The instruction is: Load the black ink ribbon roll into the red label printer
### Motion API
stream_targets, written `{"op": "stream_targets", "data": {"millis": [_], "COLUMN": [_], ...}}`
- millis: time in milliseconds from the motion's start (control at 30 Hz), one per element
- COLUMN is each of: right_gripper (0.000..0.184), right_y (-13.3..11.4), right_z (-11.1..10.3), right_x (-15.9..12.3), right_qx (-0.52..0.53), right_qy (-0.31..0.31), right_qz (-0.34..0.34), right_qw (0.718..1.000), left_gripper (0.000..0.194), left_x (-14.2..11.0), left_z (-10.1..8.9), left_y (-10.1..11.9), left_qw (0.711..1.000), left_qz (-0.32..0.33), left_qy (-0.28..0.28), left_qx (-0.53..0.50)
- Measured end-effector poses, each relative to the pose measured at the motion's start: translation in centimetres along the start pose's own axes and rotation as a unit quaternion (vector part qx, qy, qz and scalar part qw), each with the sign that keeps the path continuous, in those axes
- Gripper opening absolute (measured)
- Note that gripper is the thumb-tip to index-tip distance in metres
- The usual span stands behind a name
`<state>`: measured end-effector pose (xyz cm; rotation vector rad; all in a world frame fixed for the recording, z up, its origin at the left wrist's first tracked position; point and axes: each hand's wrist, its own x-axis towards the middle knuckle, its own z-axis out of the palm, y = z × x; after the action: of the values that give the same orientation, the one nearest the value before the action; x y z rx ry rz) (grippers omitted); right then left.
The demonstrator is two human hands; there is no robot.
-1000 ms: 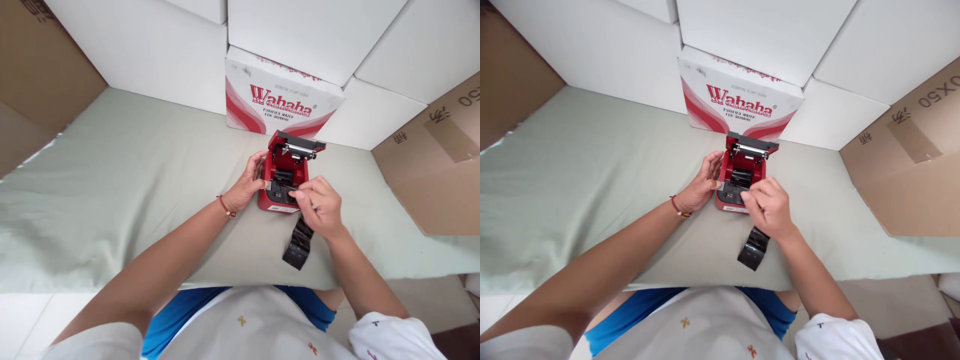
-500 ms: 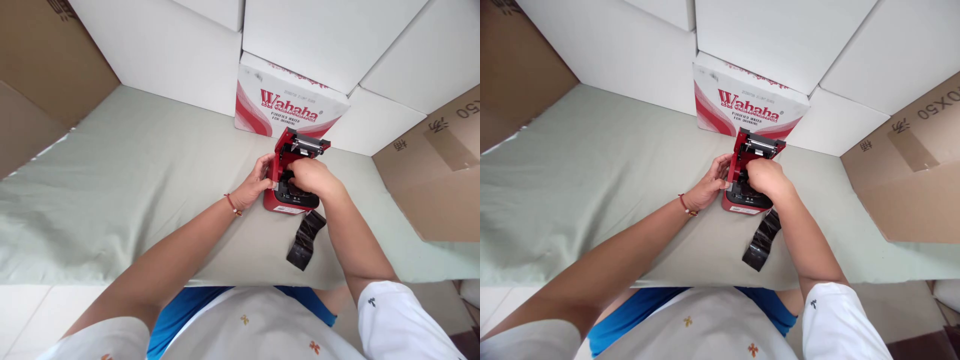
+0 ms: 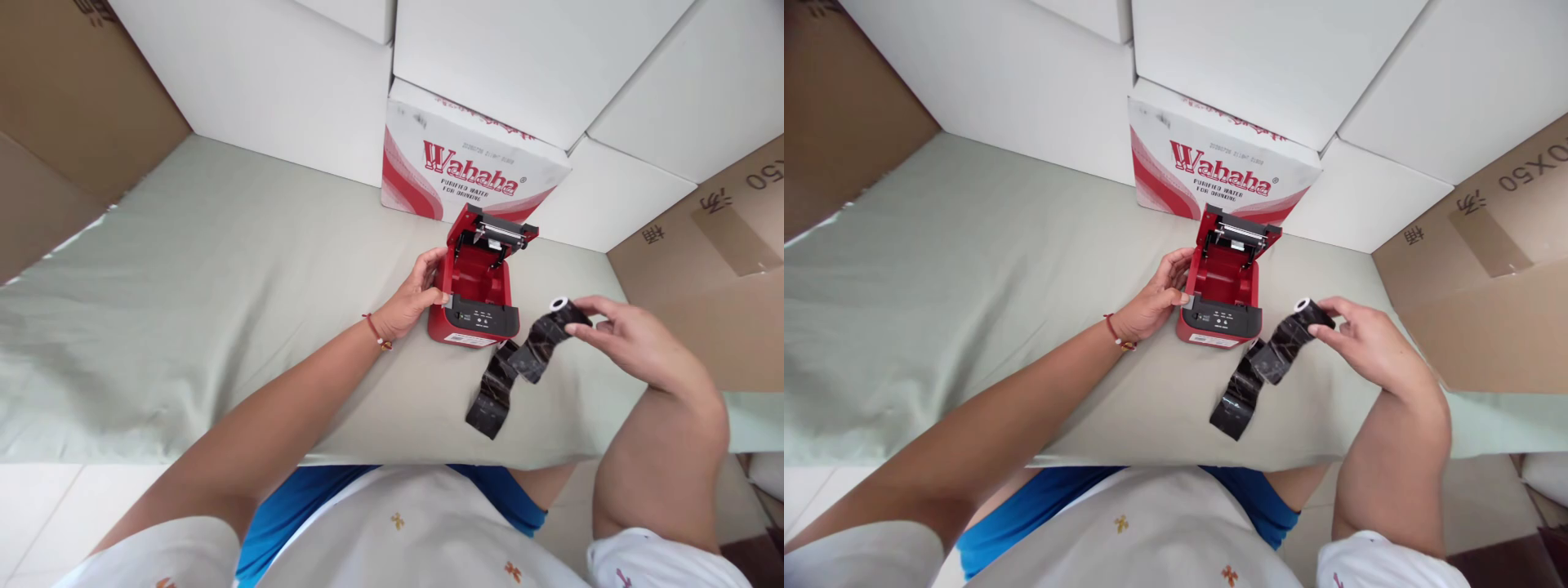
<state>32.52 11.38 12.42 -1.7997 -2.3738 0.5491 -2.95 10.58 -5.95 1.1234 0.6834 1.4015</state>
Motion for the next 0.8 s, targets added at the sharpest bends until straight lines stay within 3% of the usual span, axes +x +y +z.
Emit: {"op": "stream_targets", "data": {"millis": [100, 200, 333, 500, 633, 800], "right_gripper": [0.040, 0.037, 0.041, 0.025, 0.022, 0.030], "right_y": [3.8, 4.8, 3.2, 0.4, -0.6, -1.3], "right_z": [1.2, 3.4, 6.5, 9.3, 9.7, 8.6], "right_x": [-0.2, -0.3, -0.6, -0.5, -0.1, 0.4], "right_qx": [0.003, -0.002, 0.039, 0.057, 0.034, 0.025], "right_qy": [-0.086, -0.079, -0.021, -0.077, -0.095, -0.107], "right_qz": [0.047, 0.048, -0.013, -0.084, -0.093, -0.110], "right_qw": [0.995, 0.996, 0.999, 0.992, 0.991, 0.988], "left_gripper": [0.090, 0.088, 0.087, 0.086, 0.087, 0.089], "left_x": [0.0, -0.1, -0.2, -0.1, 0.0, 0.2], "left_z": [-0.2, -0.5, -0.7, -0.7, -0.5, -0.1], "left_y": [-0.1, -0.2, -0.2, -0.2, -0.2, 0.1], "left_qw": [1.000, 1.000, 0.999, 1.000, 1.000, 1.000], "left_qz": [0.006, 0.014, 0.015, 0.013, 0.009, -0.007], "left_qy": [-0.002, -0.010, -0.010, -0.007, -0.004, -0.003], "left_qx": [0.008, 0.024, 0.027, 0.025, 0.013, -0.010]}}
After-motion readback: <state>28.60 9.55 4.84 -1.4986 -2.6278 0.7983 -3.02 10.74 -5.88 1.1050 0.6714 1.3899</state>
